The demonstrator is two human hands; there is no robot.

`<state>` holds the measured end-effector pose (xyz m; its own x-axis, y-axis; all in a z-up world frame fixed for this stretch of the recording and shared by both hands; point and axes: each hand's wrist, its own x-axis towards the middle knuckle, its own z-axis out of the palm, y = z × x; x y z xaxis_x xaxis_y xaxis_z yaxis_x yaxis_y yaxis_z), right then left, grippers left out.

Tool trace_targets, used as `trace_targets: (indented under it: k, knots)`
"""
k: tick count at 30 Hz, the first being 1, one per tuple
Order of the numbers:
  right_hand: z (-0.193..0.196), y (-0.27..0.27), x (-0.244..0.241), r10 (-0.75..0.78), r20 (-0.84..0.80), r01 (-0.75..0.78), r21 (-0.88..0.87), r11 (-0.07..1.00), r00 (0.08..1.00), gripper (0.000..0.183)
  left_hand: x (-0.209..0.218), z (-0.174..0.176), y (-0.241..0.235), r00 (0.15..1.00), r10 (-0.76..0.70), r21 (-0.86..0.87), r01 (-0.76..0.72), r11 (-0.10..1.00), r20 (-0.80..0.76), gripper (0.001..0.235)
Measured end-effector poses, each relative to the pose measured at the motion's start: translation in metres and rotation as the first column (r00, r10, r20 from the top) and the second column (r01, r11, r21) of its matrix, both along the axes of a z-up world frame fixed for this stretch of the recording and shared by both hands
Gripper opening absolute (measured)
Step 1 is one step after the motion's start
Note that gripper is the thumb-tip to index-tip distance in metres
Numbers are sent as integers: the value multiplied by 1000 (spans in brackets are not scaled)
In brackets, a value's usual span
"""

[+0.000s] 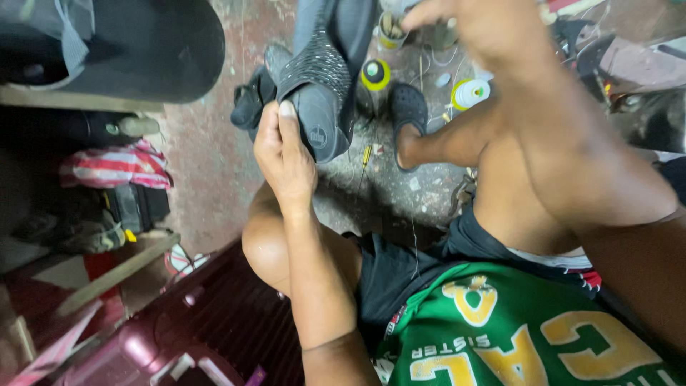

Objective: The person sits on the floor and sews a black sandal using a needle and thread. They repeatedly push the needle through the sandal strap and pull the thread to secure it.

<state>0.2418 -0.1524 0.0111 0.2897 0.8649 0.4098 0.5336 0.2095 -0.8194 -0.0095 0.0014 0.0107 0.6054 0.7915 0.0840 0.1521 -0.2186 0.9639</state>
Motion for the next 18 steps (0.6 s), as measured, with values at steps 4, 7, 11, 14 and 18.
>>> trace_targets:
  k: [4, 7, 11, 14, 18]
  knots:
    - [8, 32, -45, -217, -637, 148, -161, 976, 740, 25, 6, -5, -4, 979, 75, -138, -49, 989, 190, 29]
    - [13, 50, -76, -245, -676, 71, -275, 959, 695, 24, 6, -3, -8, 974, 157, 32, -165, 986, 164, 19]
    - [11, 69, -102, -131, -871, -18, -158, 987, 474, 35, -2, 4, -13, 970, 174, 49, -184, 982, 167, 19]
    - [7, 80, -107, 20, -939, -49, 4, 999, 343, 46, -12, 12, -10, 969, 198, -6, -200, 980, 146, 21]
    - [3, 88, -121, 94, -949, -104, 65, 992, 302, 47, -34, 26, -4, 952, 237, -99, -222, 970, 195, 19]
